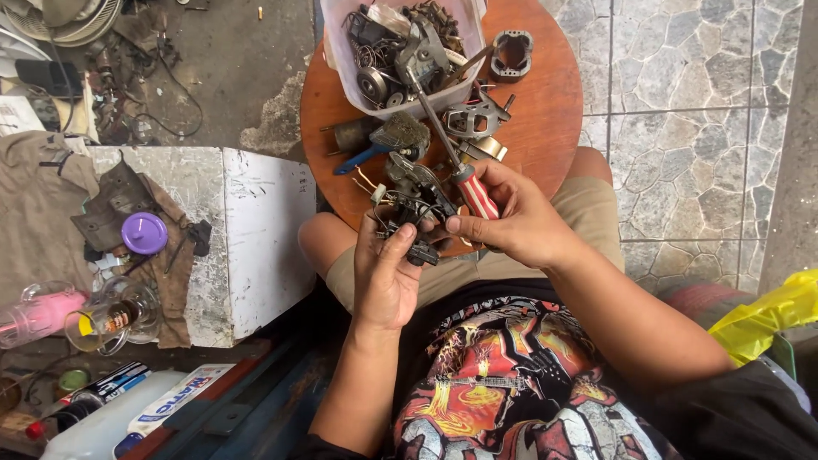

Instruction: A person disassembles a small electrical component, likely a motor, using a screwdriver to pry parts apart on a cluttered workbench.

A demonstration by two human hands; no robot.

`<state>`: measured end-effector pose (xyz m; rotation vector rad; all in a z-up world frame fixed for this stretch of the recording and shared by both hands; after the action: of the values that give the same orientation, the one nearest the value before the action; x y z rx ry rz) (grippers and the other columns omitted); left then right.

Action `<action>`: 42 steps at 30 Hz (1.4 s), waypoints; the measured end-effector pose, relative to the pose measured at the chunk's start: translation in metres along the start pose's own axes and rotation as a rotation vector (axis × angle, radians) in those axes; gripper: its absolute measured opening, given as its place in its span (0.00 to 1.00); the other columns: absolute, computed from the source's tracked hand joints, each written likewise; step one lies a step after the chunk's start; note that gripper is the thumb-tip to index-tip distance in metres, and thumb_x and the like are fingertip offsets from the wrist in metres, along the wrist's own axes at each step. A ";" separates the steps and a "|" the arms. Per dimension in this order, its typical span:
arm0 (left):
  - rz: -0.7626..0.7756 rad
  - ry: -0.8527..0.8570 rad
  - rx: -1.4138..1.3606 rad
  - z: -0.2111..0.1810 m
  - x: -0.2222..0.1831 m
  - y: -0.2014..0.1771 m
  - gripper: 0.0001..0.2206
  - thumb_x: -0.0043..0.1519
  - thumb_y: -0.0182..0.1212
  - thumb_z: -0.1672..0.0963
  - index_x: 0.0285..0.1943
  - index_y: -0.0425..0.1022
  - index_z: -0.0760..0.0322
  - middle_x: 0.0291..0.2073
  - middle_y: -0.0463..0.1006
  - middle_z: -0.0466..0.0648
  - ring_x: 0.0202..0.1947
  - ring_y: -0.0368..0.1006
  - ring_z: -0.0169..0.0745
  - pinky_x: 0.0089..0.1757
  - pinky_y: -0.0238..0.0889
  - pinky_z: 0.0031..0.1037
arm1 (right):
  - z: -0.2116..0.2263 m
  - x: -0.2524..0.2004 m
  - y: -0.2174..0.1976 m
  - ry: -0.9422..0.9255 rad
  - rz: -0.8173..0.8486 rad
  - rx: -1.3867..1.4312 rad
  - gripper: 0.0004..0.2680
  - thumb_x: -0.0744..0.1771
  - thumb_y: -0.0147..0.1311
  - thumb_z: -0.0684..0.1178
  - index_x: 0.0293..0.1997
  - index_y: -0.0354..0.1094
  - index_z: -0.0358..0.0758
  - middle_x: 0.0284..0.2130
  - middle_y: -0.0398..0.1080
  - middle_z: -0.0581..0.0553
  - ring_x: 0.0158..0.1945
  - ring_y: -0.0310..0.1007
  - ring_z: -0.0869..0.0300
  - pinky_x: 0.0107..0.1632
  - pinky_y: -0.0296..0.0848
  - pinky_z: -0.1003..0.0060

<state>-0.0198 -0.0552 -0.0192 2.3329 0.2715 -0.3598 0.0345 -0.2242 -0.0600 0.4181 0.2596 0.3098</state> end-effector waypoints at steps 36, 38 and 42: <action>0.129 0.084 0.365 -0.003 0.008 0.012 0.20 0.64 0.61 0.55 0.64 0.67 0.68 0.47 0.78 0.55 0.46 0.70 0.31 0.46 0.67 0.16 | 0.021 -0.001 0.003 -0.099 0.117 -0.076 0.12 0.62 0.64 0.34 0.49 0.69 0.26 0.24 0.73 0.38 0.23 0.75 0.63 0.24 0.76 0.72; 0.117 0.086 0.316 -0.002 0.007 0.014 0.19 0.64 0.61 0.56 0.62 0.67 0.68 0.46 0.76 0.52 0.46 0.69 0.31 0.47 0.66 0.16 | 0.016 0.001 -0.003 -0.101 0.103 -0.092 0.13 0.62 0.64 0.35 0.49 0.69 0.28 0.27 0.74 0.37 0.24 0.74 0.63 0.26 0.75 0.71; 0.140 0.052 0.197 0.002 0.013 0.002 0.17 0.65 0.60 0.56 0.60 0.65 0.67 0.45 0.74 0.48 0.46 0.71 0.31 0.47 0.70 0.19 | 0.039 0.006 0.010 -0.102 0.089 -0.147 0.15 0.61 0.68 0.35 0.50 0.70 0.28 0.33 0.76 0.34 0.33 0.73 0.62 0.33 0.75 0.71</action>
<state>-0.0078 -0.0571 -0.0239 2.5407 0.1000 -0.2668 0.0499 -0.2278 -0.0222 0.2994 0.1175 0.3911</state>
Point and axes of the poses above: each hand's wrist, its own x-axis towards the middle knuckle, its own y-axis out of the palm, z = x × y, the point moved 3 cm from there along x, towards the middle knuckle
